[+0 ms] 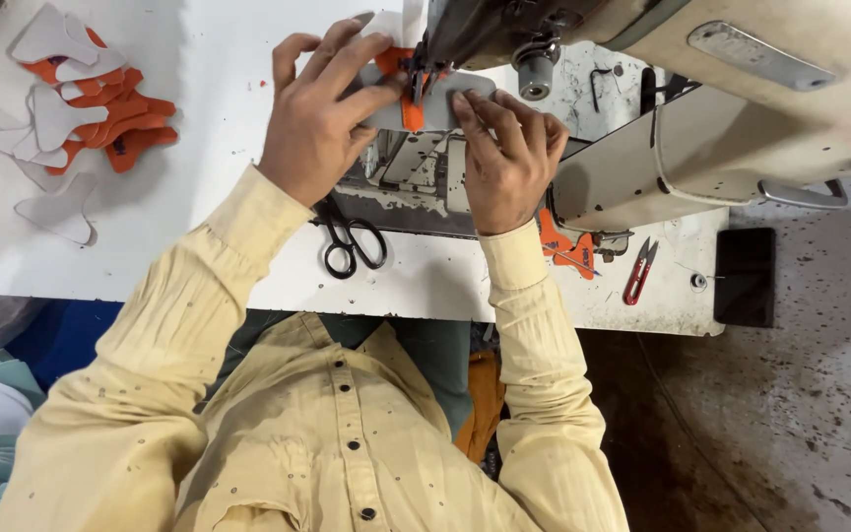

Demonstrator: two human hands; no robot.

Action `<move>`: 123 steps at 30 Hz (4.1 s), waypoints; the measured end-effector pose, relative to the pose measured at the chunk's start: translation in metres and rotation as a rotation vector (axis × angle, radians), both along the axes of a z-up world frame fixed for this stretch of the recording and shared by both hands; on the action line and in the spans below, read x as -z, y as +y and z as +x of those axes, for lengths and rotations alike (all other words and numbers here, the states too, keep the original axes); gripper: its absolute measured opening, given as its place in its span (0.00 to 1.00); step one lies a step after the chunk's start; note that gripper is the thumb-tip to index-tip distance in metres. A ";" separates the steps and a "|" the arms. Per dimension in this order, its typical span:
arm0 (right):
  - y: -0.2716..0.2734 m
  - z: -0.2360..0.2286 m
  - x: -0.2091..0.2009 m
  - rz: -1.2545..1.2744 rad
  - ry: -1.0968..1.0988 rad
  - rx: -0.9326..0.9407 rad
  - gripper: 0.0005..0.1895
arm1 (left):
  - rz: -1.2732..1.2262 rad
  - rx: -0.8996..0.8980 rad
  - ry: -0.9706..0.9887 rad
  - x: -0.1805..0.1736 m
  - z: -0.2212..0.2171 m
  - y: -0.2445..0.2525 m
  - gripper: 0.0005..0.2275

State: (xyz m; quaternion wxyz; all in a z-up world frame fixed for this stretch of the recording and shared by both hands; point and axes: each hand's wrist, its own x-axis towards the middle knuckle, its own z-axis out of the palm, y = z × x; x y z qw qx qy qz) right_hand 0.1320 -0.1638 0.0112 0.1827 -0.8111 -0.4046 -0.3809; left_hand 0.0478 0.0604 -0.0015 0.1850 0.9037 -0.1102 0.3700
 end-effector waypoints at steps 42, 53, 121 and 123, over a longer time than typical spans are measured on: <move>0.047 -0.124 0.122 -0.057 0.591 -0.167 0.18 | -0.243 -1.364 -0.550 0.232 -0.174 0.341 0.47; 0.045 -0.118 0.127 0.039 0.605 -0.171 0.12 | -0.371 -1.060 -0.686 0.176 -0.241 0.287 0.41; -0.016 -0.140 0.051 0.674 1.501 -0.476 0.16 | -1.337 0.171 0.283 0.046 -0.129 -0.073 0.11; -0.017 -0.138 0.056 0.666 1.495 -0.452 0.15 | -1.271 0.158 0.262 0.052 -0.129 -0.072 0.12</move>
